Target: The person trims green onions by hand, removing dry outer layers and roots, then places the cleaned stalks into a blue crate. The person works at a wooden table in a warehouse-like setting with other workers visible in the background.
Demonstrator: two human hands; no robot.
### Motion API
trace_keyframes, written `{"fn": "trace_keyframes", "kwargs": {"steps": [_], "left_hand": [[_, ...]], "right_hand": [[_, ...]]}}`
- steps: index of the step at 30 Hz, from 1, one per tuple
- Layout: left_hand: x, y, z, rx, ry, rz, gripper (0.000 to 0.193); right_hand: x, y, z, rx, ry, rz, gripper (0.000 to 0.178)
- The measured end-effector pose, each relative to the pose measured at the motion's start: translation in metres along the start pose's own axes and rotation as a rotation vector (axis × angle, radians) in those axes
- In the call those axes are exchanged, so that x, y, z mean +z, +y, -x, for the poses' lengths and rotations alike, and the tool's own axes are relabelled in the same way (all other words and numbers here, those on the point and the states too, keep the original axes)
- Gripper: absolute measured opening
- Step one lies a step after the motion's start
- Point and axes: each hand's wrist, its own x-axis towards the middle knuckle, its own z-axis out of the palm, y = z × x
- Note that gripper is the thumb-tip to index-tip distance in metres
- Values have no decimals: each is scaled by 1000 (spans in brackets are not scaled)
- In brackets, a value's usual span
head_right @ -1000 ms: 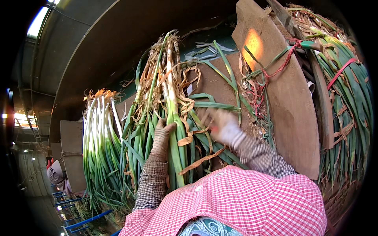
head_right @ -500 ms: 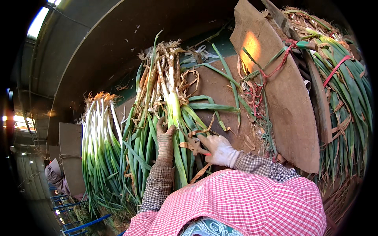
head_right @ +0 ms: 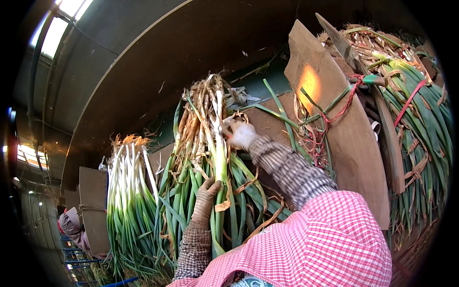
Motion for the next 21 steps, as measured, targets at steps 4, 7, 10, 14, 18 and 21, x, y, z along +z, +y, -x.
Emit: {"fn": "trace_keyframes", "kwargs": {"steps": [4,7,10,14,18,21], "left_hand": [[-4,6,-11,135,156,-743,68],[1,7,3,108,171,-804,62],[8,8,16,117,197,-927,58],[-5,6,18,-78,-1,-164,47],[-50,41,35,138,-52,119,28],[-55,98,19,379,-77,204,29]], "right_hand": [[-8,-13,114,-165,-244,-173,71],[-7,-25,110,-49,-274,-89,69],[-1,-9,32,21,-162,-31,58],[2,24,-41,253,-100,-101,64],[-19,-8,53,-59,39,-370,65],[-21,-7,133,-352,-9,-348,58]]}}
